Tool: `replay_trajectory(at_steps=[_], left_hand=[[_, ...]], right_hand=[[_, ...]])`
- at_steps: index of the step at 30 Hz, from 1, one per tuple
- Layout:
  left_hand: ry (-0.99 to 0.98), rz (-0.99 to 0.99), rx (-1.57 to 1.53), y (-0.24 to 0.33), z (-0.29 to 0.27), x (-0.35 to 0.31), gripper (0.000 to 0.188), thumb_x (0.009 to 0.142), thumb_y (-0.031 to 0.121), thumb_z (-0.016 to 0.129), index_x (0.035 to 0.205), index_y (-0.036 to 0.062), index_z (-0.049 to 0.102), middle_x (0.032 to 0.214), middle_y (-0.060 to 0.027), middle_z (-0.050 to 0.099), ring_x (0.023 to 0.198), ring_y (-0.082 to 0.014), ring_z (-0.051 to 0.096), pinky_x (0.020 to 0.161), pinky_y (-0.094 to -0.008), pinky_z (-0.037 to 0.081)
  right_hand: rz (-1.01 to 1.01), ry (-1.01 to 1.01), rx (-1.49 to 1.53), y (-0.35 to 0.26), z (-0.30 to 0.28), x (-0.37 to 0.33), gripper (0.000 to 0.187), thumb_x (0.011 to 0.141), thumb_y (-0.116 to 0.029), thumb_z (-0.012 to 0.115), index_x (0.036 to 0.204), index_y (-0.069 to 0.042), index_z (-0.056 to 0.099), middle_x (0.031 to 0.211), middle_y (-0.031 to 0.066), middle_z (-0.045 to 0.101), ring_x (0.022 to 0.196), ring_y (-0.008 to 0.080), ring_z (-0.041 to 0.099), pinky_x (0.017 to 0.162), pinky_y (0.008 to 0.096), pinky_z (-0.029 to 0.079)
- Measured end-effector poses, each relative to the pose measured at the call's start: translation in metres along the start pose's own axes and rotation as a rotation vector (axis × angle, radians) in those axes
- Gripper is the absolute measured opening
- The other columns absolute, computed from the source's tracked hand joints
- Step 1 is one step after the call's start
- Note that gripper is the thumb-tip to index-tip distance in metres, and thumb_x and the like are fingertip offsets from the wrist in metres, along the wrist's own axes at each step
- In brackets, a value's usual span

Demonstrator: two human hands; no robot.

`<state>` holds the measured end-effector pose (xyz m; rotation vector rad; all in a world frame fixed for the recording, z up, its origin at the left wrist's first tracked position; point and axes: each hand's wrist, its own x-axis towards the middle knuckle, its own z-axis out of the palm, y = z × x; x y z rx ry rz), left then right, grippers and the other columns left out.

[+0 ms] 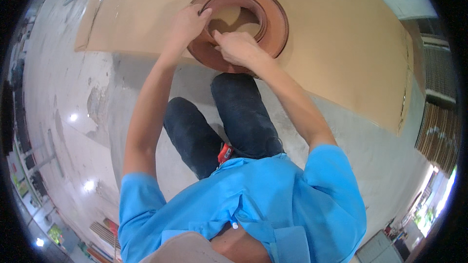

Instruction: The person pulls a long copper strip from a metal fixture, straightens it, and coils it into a compact spiral. The coiled strip is then placed on a wooden board.

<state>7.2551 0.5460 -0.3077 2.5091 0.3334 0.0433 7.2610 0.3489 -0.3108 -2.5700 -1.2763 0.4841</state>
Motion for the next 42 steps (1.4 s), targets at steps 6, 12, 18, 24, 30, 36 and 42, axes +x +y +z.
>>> replay_trajectory(at_steps=[6, 12, 18, 24, 30, 36, 42], left_hand=[[0.001, -0.016, -0.199, -0.004, 0.004, -0.004, 0.076, 0.103, 0.064, 0.038, 0.12, -0.0025, 0.071, 0.114, -0.026, 0.072, 0.106, -0.0439, 0.068, 0.096, -0.0478, 0.051], [-0.077, -0.16, -0.545, -0.021, 0.012, -0.012, 0.083, 0.103, 0.068, 0.033, 0.126, -0.0033, 0.069, 0.116, -0.0211, 0.073, 0.099, -0.0366, 0.07, 0.097, -0.043, 0.05], [-0.032, -0.123, -0.623, -0.031, 0.02, -0.014, 0.079, 0.103, 0.067, 0.039, 0.134, -0.0011, 0.065, 0.121, -0.0178, 0.071, 0.101, -0.0328, 0.069, 0.098, -0.0392, 0.05], [0.008, -0.028, -0.534, -0.033, 0.023, -0.016, 0.07, 0.1, 0.059, 0.056, 0.135, -0.0013, 0.063, 0.125, -0.018, 0.07, 0.111, -0.0331, 0.067, 0.103, -0.0396, 0.049], [0.093, 0.091, 0.019, -0.025, 0.034, -0.014, 0.052, 0.103, 0.043, 0.055, 0.116, -0.0054, 0.069, 0.109, -0.0235, 0.073, 0.107, -0.0371, 0.07, 0.097, -0.048, 0.052], [0.012, 0.03, -0.289, -0.021, 0.034, -0.01, 0.043, 0.1, 0.036, 0.058, 0.103, -0.0043, 0.071, 0.106, -0.0299, 0.07, 0.105, -0.0458, 0.066, 0.094, -0.0523, 0.051], [-0.03, -0.03, -0.249, -0.012, 0.027, -0.007, 0.04, 0.099, 0.029, 0.066, 0.112, -0.0083, 0.067, 0.1, -0.0216, 0.073, 0.087, -0.0285, 0.074, 0.073, -0.0388, 0.063]], right_hand=[[-0.101, -0.091, 0.035, 0.022, -0.036, -0.01, 0.048, 0.1, -0.028, 0.062, 0.142, -0.006, 0.053, 0.101, 0.0266, 0.07, 0.099, 0.0455, 0.066, 0.086, 0.0517, 0.051], [-0.155, -0.115, 0.489, 0.036, -0.057, 0.001, 0.044, 0.1, -0.019, 0.066, 0.14, -0.004, 0.056, 0.114, 0.0165, 0.069, 0.103, 0.0237, 0.064, 0.093, 0.0365, 0.05], [-0.127, -0.145, 0.227, 0.032, -0.046, -0.003, 0.043, 0.099, -0.021, 0.063, 0.138, -0.006, 0.052, 0.104, 0.0233, 0.072, 0.101, 0.0432, 0.067, 0.088, 0.0505, 0.051], [-0.18, -0.111, -0.028, 0.029, -0.026, -0.01, 0.043, 0.101, -0.027, 0.062, 0.139, -0.01, 0.05, 0.103, 0.0237, 0.07, 0.098, 0.044, 0.067, 0.084, 0.0528, 0.052], [-0.193, -0.136, -0.11, 0.052, -0.022, -0.019, 0.035, 0.099, -0.032, 0.063, 0.124, -0.009, 0.062, 0.102, 0.0205, 0.071, 0.098, 0.0419, 0.068, 0.085, 0.0536, 0.053], [-0.151, -0.054, 0.037, 0.057, -0.012, -0.027, 0.051, 0.095, -0.049, 0.066, 0.122, -0.006, 0.065, 0.102, 0.0203, 0.073, 0.098, 0.0415, 0.069, 0.086, 0.0506, 0.054], [-0.082, -0.046, 0.23, 0.037, -0.021, -0.01, 0.07, 0.093, -0.063, 0.063, 0.125, 0.0, 0.066, 0.103, 0.0241, 0.074, 0.099, 0.0411, 0.071, 0.087, 0.0483, 0.055]])
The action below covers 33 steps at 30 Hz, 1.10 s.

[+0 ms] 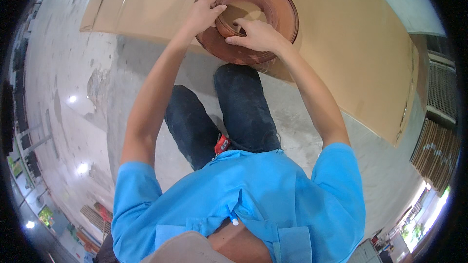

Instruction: The person pulls a long copper strip from a metal fixture, straightens it, and coils it into a compact spiral. The coiled strip is then placed on a wooden board.

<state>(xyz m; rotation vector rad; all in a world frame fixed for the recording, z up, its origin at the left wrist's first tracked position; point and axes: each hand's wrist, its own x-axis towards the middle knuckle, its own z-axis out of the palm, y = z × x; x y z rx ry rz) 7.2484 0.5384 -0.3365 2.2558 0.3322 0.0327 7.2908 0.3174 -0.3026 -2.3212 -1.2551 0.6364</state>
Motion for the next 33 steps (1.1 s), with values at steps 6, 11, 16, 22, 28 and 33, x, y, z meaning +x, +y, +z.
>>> replay_trajectory(at_steps=[6, 11, 16, 22, 28, 33], left_hand=[[-0.083, -0.161, -0.304, 0.002, -0.011, -0.009, 0.041, 0.094, 0.021, 0.071, 0.119, -0.0111, 0.067, 0.105, -0.0198, 0.073, 0.093, -0.0259, 0.074, 0.073, -0.0357, 0.064], [-0.098, -0.142, -0.32, 0.015, -0.017, -0.017, 0.042, 0.095, 0.019, 0.072, 0.122, -0.0122, 0.065, 0.104, -0.0182, 0.073, 0.092, -0.0251, 0.074, 0.073, -0.0361, 0.064], [0.013, -0.209, -0.486, 0.019, -0.016, -0.019, 0.047, 0.095, 0.023, 0.074, 0.123, -0.0139, 0.064, 0.107, -0.0178, 0.072, 0.091, -0.0244, 0.074, 0.074, -0.0347, 0.064], [-0.141, -0.237, -0.558, 0.005, -0.021, -0.011, 0.063, 0.095, 0.034, 0.075, 0.132, -0.015, 0.059, 0.121, -0.0236, 0.068, 0.1, -0.0277, 0.072, 0.086, -0.0344, 0.061], [-0.12, -0.289, -0.545, 0.004, -0.019, -0.006, 0.068, 0.093, 0.043, 0.077, 0.126, -0.0153, 0.063, 0.115, -0.0218, 0.069, 0.099, -0.0271, 0.071, 0.087, -0.0338, 0.06], [-0.076, -0.317, -0.558, 0.006, -0.019, 0.003, 0.081, 0.086, 0.046, 0.083, 0.13, -0.0175, 0.057, 0.116, -0.0243, 0.068, 0.095, -0.0256, 0.071, 0.079, -0.0342, 0.061]], right_hand=[[0.213, -0.515, 0.149, 0.0, -0.022, 0.036, 0.091, 0.091, -0.073, 0.06, 0.141, 0.003, 0.059, 0.132, 0.0273, 0.065, 0.125, 0.0359, 0.062, 0.106, 0.0419, 0.047], [0.275, -0.547, 0.504, 0.007, -0.022, 0.044, 0.104, 0.091, -0.074, 0.061, 0.153, 0.007, 0.043, 0.162, 0.0244, 0.037, 0.15, 0.0309, 0.037, 0.121, 0.0372, 0.03], [0.266, -0.572, 0.609, 0.018, -0.021, 0.05, 0.097, 0.085, -0.067, 0.073, 0.143, 0.008, 0.054, 0.146, 0.0233, 0.056, 0.134, 0.0283, 0.055, 0.113, 0.036, 0.041], [0.262, -0.628, 0.797, 0.027, -0.027, 0.059, 0.079, 0.086, -0.053, 0.079, 0.139, 0.001, 0.059, 0.137, 0.0157, 0.063, 0.129, 0.0234, 0.057, 0.11, 0.0342, 0.044], [0.248, -0.509, 0.678, 0.009, -0.033, 0.047, 0.076, 0.084, -0.044, 0.08, 0.141, 0.002, 0.057, 0.139, 0.0156, 0.059, 0.129, 0.0237, 0.056, 0.111, 0.0323, 0.041], [0.252, -0.346, 0.586, -0.001, -0.042, 0.044, 0.074, 0.083, -0.037, 0.078, 0.142, 0.002, 0.055, 0.138, 0.0153, 0.058, 0.127, 0.0237, 0.056, 0.109, 0.0322, 0.043]])
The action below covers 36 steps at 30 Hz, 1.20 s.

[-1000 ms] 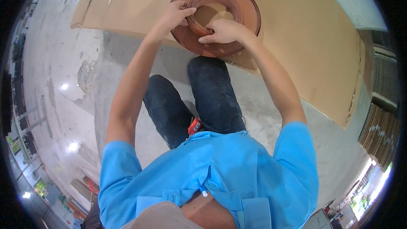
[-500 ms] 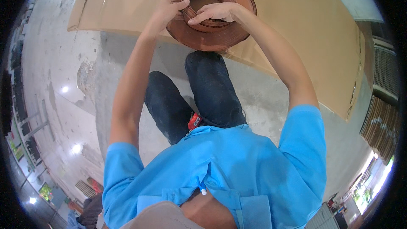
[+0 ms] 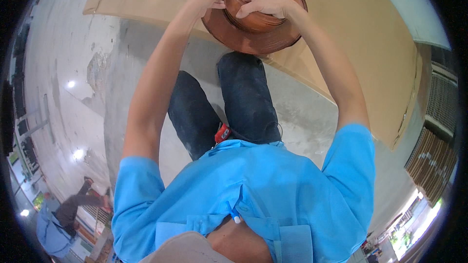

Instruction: The person pulls a long copper strip from a metal fixture, straightens it, and coils it into a compact spiral. The coiled strip is then placed on a wooden board.

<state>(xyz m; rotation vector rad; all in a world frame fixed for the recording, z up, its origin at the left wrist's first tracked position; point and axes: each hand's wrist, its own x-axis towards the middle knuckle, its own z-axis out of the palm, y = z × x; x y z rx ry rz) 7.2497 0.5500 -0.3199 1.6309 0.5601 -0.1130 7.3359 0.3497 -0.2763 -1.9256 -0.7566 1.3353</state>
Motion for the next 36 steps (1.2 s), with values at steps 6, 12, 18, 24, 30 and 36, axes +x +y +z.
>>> replay_trajectory(at_steps=[6, 12, 18, 24, 30, 36], left_hand=[[0.04, 0.064, -0.183, -0.014, 0.005, -0.009, 0.074, 0.094, 0.044, 0.075, 0.129, -0.0176, 0.057, 0.111, -0.0227, 0.069, 0.094, -0.0246, 0.072, 0.079, -0.0359, 0.062], [0.043, 0.165, -0.132, -0.045, 0.009, -0.024, 0.044, 0.104, 0.031, 0.058, 0.116, -0.0103, 0.067, 0.103, -0.0155, 0.072, 0.082, -0.0224, 0.072, 0.077, -0.0332, 0.06], [0.039, 0.411, 0.143, -0.072, 0.007, -0.024, 0.027, 0.094, 0.024, 0.069, 0.107, 0.0012, 0.073, 0.101, -0.0115, 0.072, 0.084, -0.0224, 0.071, 0.08, -0.0364, 0.058], [0.189, 0.543, 0.522, -0.072, 0.014, -0.031, 0.033, 0.082, 0.022, 0.081, 0.11, 0.0065, 0.072, 0.099, -0.0136, 0.069, 0.094, -0.0276, 0.071, 0.085, -0.0388, 0.056], [0.276, 0.457, 0.562, -0.064, 0.024, -0.036, 0.039, 0.079, 0.024, 0.082, 0.109, 0.0036, 0.068, 0.101, -0.0137, 0.072, 0.098, -0.0306, 0.071, 0.086, -0.0403, 0.055], [0.288, 0.385, 0.461, -0.063, 0.025, -0.037, 0.06, 0.078, 0.025, 0.083, 0.125, 0.0006, 0.056, 0.107, -0.0138, 0.073, 0.104, -0.0311, 0.071, 0.09, -0.0415, 0.055]], right_hand=[[-0.233, -0.015, -0.244, 0.009, 0.003, 0.013, 0.046, 0.09, -0.03, 0.066, 0.122, 0.002, 0.065, 0.108, 0.012, 0.07, 0.103, 0.0225, 0.066, 0.096, 0.0357, 0.05], [-0.332, 0.106, -0.394, 0.023, 0.009, 0.019, 0.04, 0.092, -0.03, 0.064, 0.113, 0.004, 0.066, 0.1, 0.0172, 0.069, 0.093, 0.0236, 0.066, 0.09, 0.0374, 0.051], [-0.298, 0.078, -0.488, 0.013, 0.005, 0.016, 0.041, 0.092, -0.029, 0.064, 0.116, 0.004, 0.065, 0.099, 0.0141, 0.069, 0.093, 0.0218, 0.063, 0.089, 0.037, 0.05], [-0.27, 0.035, -0.443, 0.007, 0.002, 0.012, 0.039, 0.094, -0.024, 0.066, 0.124, 0.002, 0.064, 0.102, 0.0062, 0.069, 0.094, 0.0143, 0.061, 0.089, 0.033, 0.049], [-0.306, 0.099, -0.484, 0.013, 0.009, 0.014, 0.042, 0.093, -0.026, 0.065, 0.125, 0.002, 0.064, 0.102, 0.0105, 0.07, 0.093, 0.0189, 0.063, 0.089, 0.0352, 0.049], [-0.256, 0.127, -0.496, 0.015, 0.014, 0.012, 0.046, 0.092, -0.029, 0.065, 0.124, 0.004, 0.065, 0.104, 0.0176, 0.072, 0.094, 0.026, 0.066, 0.091, 0.0384, 0.051]])
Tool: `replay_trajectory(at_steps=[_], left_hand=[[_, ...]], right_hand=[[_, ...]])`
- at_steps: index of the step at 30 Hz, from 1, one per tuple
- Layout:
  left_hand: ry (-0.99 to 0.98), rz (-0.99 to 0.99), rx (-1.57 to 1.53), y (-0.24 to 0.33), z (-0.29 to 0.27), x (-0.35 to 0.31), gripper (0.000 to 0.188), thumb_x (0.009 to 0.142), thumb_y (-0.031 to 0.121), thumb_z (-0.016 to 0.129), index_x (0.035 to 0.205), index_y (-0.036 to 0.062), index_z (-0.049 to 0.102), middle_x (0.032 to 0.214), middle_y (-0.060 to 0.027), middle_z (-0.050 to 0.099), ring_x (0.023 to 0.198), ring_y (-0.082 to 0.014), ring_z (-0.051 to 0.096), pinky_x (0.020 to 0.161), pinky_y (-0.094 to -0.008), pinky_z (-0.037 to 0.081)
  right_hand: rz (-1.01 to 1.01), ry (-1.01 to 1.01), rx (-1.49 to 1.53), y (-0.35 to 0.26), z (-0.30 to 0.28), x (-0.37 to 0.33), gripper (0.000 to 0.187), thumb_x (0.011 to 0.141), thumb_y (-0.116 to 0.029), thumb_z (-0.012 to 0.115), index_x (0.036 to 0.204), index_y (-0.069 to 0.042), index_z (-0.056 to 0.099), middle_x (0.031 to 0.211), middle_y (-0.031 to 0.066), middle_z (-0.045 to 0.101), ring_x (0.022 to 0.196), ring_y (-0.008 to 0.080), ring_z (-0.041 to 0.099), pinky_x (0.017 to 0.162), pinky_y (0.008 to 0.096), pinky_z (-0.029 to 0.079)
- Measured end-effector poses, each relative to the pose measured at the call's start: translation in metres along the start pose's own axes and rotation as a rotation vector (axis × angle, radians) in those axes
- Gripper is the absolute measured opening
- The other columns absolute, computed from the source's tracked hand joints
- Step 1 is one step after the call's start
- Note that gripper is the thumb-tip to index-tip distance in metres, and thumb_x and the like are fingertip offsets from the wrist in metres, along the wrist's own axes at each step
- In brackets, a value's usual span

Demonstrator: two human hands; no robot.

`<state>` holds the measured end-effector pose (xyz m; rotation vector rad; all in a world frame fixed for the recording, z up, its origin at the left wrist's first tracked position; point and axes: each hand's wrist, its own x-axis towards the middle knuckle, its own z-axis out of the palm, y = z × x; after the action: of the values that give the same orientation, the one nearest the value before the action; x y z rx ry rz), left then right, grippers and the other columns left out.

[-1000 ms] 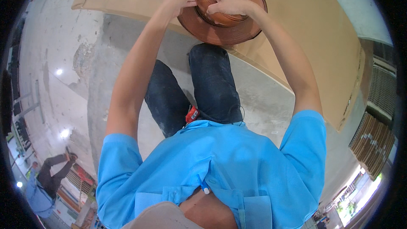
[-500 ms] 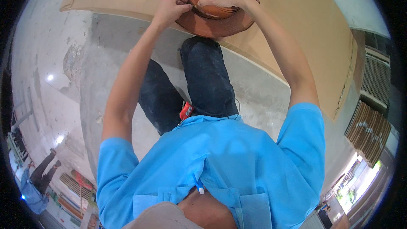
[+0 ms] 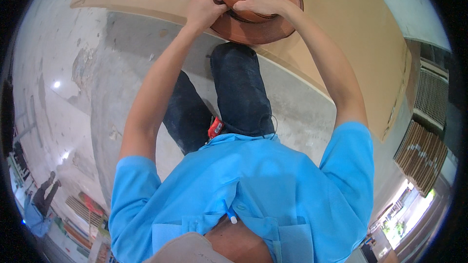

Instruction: The person pulls a long copper strip from a metal fixture, straightens it, and coils it into a compact spiral. The coiled strip is then placed on a wooden board.

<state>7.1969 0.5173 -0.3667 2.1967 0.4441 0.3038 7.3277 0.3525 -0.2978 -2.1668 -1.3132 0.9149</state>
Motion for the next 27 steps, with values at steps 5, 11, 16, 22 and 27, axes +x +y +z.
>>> replay_trajectory(at_steps=[5, 11, 16, 22, 27], left_hand=[[-0.003, 0.038, 0.023, -0.004, 0.001, 0.002, 0.065, 0.078, 0.027, 0.086, 0.129, 0.0023, 0.053, 0.104, -0.0126, 0.073, 0.103, -0.0316, 0.071, 0.09, -0.0415, 0.055], [-0.015, 0.057, 0.016, -0.007, 0.0, 0.0, 0.068, 0.077, 0.03, 0.088, 0.128, 0.0031, 0.052, 0.103, -0.0112, 0.074, 0.1, -0.0306, 0.072, 0.087, -0.0419, 0.056], [0.008, 0.066, 0.038, -0.005, 0.0, 0.0, 0.064, 0.078, 0.03, 0.088, 0.125, 0.0047, 0.053, 0.1, -0.0091, 0.074, 0.098, -0.0301, 0.072, 0.085, -0.0421, 0.056], [0.017, 0.062, 0.016, -0.006, 0.0, -0.001, 0.062, 0.078, 0.028, 0.088, 0.124, 0.0059, 0.053, 0.1, -0.0083, 0.074, 0.097, -0.0296, 0.072, 0.084, -0.0423, 0.056], [0.013, 0.078, -0.019, -0.009, -0.001, 0.0, 0.061, 0.077, 0.026, 0.089, 0.123, 0.0053, 0.055, 0.1, -0.0092, 0.073, 0.098, -0.0299, 0.071, 0.084, -0.0421, 0.056]], right_hand=[[-0.032, 0.019, 0.047, 0.003, 0.001, -0.001, 0.044, 0.093, -0.027, 0.065, 0.124, 0.004, 0.065, 0.105, 0.0139, 0.072, 0.094, 0.0216, 0.066, 0.09, 0.0363, 0.051], [-0.038, 0.003, 0.369, 0.012, -0.001, -0.004, 0.045, 0.096, -0.028, 0.065, 0.131, 0.0, 0.062, 0.108, 0.006, 0.073, 0.095, 0.0148, 0.065, 0.09, 0.0327, 0.052], [-0.029, -0.088, 0.343, 0.015, -0.002, -0.005, 0.042, 0.098, -0.026, 0.062, 0.131, 0.0, 0.061, 0.109, 0.005, 0.071, 0.099, 0.0142, 0.064, 0.093, 0.0325, 0.05], [-0.031, -0.025, 0.182, 0.014, 0.002, -0.003, 0.041, 0.097, -0.026, 0.062, 0.128, 0.0, 0.061, 0.106, 0.0072, 0.07, 0.098, 0.0154, 0.062, 0.092, 0.0338, 0.049], [-0.026, 0.008, 0.134, 0.013, 0.004, -0.005, 0.041, 0.097, -0.027, 0.062, 0.127, 0.0, 0.061, 0.1, 0.0068, 0.068, 0.091, 0.015, 0.061, 0.086, 0.0335, 0.049]])
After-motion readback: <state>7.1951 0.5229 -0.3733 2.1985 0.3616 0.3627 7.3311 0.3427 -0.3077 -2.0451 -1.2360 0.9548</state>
